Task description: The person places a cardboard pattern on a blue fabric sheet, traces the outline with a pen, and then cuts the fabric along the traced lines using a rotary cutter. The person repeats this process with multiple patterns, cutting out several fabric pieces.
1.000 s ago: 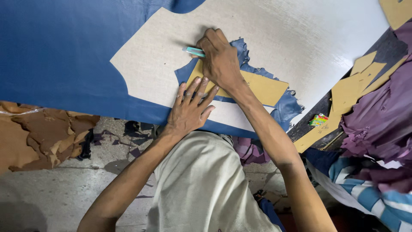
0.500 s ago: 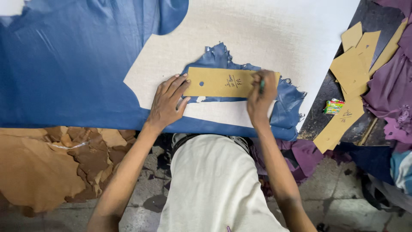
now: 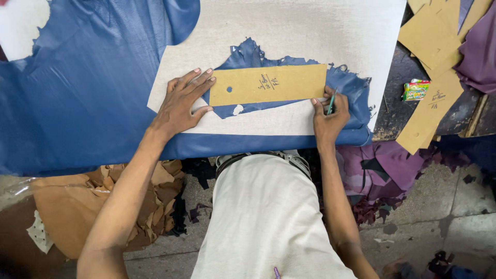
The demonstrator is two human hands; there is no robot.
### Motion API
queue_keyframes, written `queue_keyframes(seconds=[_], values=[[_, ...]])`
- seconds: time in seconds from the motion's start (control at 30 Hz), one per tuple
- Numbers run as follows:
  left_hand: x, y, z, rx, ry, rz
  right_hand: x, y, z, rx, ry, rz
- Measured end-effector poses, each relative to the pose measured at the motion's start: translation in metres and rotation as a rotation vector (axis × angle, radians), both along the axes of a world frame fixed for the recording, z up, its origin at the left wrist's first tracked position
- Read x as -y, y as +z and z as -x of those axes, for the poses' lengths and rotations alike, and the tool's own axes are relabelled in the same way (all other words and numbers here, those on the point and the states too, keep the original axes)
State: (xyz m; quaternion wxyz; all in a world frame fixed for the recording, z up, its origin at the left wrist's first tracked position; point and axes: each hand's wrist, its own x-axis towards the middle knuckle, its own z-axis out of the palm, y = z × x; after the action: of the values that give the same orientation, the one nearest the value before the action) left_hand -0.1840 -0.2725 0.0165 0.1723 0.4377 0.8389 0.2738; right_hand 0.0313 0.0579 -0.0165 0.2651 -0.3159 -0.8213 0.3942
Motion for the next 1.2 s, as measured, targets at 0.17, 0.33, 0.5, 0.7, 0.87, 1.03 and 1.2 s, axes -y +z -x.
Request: queue_keyframes(seconds=[0.17,0.33,0.5,0.7,0.87,1.03,1.2], values=[[0.001,0.002,0.001,-0.018,-0.012,-0.02,-0.007,-0.002,0.001,0.004,-0.026,0.075],[-0.004,0.003,-0.003,-0.055,-0.007,-0.028,-0.01,-0.006,0.0,-0.005,-0.04,0.017],[-0.013,0.007,-0.008,-0.103,0.016,-0.027,-0.022,0.002,-0.005,0.077,-0.015,0.055],[-0.017,0.006,-0.01,-0.14,0.019,0.019,-0.023,0.005,-0.005,0.085,-0.015,0.108],[-0.02,0.006,-0.014,-0.13,0.041,0.033,-0.028,0.005,-0.003,0.021,0.01,0.153],[-0.033,0.018,-0.023,-0.255,0.043,0.104,-0.029,0.035,-0.007,-0.103,0.025,0.409],[-0.039,0.014,-0.028,-0.295,0.042,0.187,0.001,0.058,-0.025,-0.234,0.071,0.268]])
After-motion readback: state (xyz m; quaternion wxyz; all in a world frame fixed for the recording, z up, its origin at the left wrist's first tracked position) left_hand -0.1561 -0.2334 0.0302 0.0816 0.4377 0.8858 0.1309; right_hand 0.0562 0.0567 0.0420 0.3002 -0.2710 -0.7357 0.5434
